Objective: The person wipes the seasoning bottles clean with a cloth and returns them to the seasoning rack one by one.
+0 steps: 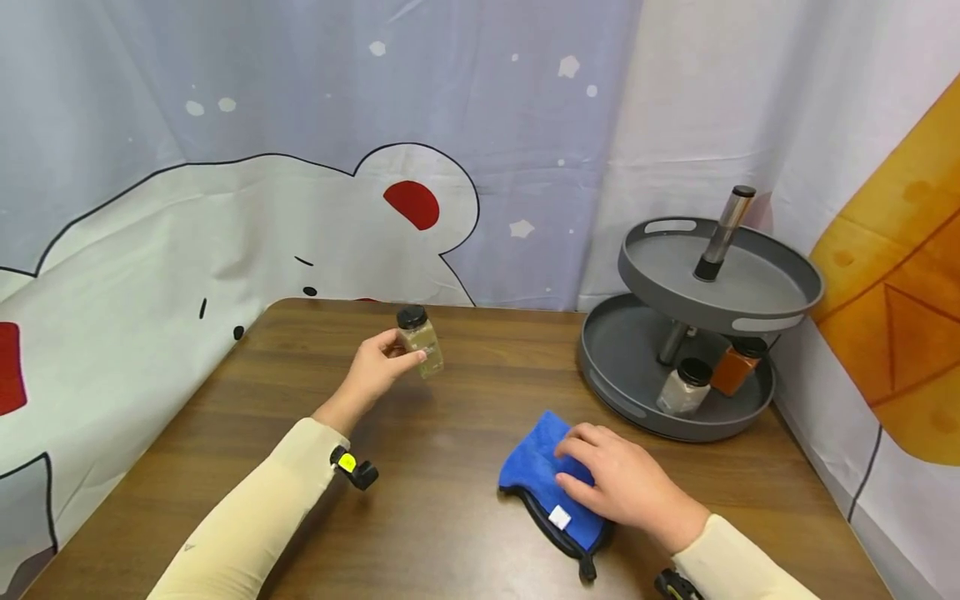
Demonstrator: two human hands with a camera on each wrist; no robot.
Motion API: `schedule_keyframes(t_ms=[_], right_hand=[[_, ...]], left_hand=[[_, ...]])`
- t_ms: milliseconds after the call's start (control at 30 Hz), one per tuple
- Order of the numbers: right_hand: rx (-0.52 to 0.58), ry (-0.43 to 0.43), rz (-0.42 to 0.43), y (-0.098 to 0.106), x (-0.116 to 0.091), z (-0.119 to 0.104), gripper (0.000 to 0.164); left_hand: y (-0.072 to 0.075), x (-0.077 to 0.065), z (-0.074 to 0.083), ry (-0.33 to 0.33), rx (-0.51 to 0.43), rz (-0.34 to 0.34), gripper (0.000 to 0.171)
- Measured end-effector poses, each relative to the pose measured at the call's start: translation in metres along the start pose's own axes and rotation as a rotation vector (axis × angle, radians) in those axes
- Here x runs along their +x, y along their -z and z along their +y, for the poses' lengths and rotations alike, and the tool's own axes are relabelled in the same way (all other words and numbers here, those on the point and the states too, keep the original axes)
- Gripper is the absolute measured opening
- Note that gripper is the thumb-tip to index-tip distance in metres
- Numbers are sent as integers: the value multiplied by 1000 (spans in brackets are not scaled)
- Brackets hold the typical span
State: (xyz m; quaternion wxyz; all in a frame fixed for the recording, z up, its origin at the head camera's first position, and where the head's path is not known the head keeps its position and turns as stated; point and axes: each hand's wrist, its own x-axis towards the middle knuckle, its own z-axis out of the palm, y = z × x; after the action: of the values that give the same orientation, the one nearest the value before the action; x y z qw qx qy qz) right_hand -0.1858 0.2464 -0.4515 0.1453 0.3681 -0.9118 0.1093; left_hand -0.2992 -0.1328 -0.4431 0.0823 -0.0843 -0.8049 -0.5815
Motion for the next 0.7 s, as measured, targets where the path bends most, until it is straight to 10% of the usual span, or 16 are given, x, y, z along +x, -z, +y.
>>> schedule_keyframes(t_ms=[700], right_hand=[[57, -113, -119, -5, 14, -13, 41]], left_hand=[[-57, -44, -3, -96, 125, -423, 33]])
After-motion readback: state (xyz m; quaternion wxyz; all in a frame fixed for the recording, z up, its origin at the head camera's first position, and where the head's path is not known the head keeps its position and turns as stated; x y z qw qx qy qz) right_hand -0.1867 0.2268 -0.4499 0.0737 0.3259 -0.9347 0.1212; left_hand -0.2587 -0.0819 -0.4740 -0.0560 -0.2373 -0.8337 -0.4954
